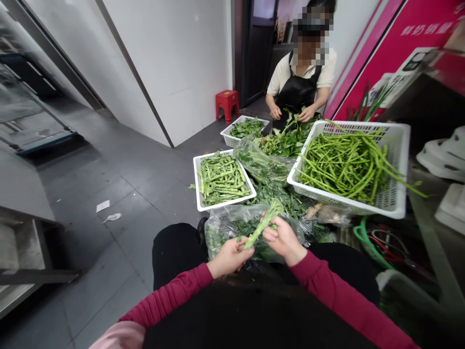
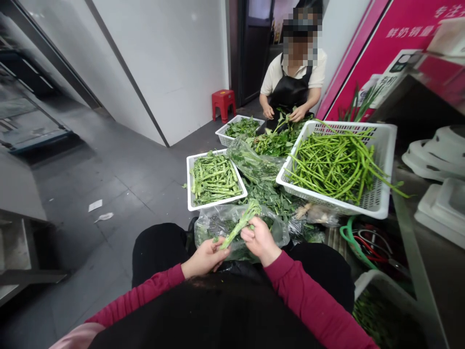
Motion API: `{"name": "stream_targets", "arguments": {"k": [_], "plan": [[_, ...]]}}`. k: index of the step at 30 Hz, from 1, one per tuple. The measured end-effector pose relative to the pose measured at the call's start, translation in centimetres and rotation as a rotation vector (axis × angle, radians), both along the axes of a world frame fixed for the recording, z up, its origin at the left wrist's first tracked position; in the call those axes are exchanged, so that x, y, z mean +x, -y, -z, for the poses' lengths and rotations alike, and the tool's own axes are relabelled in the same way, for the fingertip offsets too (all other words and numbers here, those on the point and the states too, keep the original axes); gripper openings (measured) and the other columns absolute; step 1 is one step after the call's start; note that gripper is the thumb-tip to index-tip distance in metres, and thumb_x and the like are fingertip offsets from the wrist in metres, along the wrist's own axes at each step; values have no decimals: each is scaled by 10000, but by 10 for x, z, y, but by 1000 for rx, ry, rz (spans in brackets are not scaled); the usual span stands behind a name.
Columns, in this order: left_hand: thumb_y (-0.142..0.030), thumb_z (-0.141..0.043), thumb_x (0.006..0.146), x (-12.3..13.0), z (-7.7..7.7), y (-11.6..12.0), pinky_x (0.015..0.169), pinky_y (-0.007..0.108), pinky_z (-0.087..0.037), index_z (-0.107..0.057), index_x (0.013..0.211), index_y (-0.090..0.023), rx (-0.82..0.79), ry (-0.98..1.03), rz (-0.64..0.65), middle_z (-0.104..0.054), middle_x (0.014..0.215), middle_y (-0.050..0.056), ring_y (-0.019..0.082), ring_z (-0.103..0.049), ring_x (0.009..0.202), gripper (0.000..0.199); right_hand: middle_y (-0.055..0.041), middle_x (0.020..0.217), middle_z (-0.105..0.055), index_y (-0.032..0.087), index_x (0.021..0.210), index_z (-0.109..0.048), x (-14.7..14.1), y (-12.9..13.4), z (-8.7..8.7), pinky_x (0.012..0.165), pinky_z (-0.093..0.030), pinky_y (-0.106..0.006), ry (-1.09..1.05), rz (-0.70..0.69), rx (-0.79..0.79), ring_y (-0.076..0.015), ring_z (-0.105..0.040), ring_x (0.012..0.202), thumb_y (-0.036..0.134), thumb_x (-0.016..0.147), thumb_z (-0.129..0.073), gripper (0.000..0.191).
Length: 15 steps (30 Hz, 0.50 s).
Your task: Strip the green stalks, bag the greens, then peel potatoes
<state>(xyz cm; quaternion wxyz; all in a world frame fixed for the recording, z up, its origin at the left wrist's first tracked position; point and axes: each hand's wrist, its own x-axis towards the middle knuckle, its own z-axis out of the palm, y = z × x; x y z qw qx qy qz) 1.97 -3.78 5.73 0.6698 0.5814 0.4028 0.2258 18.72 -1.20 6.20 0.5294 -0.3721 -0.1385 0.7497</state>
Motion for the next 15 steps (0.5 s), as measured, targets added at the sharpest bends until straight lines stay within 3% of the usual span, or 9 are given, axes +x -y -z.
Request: {"name": "stream_targets", "arguments": {"k": [2,4,6,9,12,15], "plan": [[-550,-547,807,1,-1,-1,457,205,-365,-502,777,-167,125,-25,-20,-466,541,-54,76,-433,449,387,88,545,-442,187,756,-473,-6,4,9,337,-61,-155,-27,-244,-122,5,-138,341,168,570,-626,242],[-434,-535,837,1,-3,-3,630,233,-448,-568,833,-155,321,-135,-88,-581,683,-5,114,-542,623,280,89,521,-435,188,736,-469,-10,9,17,337,-51,-154,24,-324,-164,2,-148,336,159,553,-615,235],[-329,-510,849,-1,-4,-5,752,264,-458,-606,922,-170,477,-350,-170,-635,799,16,148,-588,754,200,86,535,-452,193,701,-435,-7,10,19,336,-65,-153,80,-214,-103,1,-169,341,146,542,-601,234],[-279,-466,869,-6,-3,-6,806,286,-460,-594,1076,-210,617,-612,-209,-655,926,33,179,-616,865,253,86,591,-479,202,723,-413,6,6,10,339,-99,-151,103,-32,54,0,-193,354,152,568,-620,263],[-271,-437,887,-11,3,-5,837,286,-462,-575,1156,-235,722,-667,-200,-640,1017,49,185,-614,930,304,89,603,-467,216,760,-390,14,0,-2,348,-130,-143,129,-3,126,-9,-227,368,271,669,-694,321],[-268,-439,890,-14,10,-3,824,290,-469,-594,1161,-240,765,-674,-212,-635,960,52,183,-613,887,314,94,584,-455,221,752,-356,11,-3,-4,346,-130,-137,180,50,107,-7,-224,367,382,685,-743,425]]}}
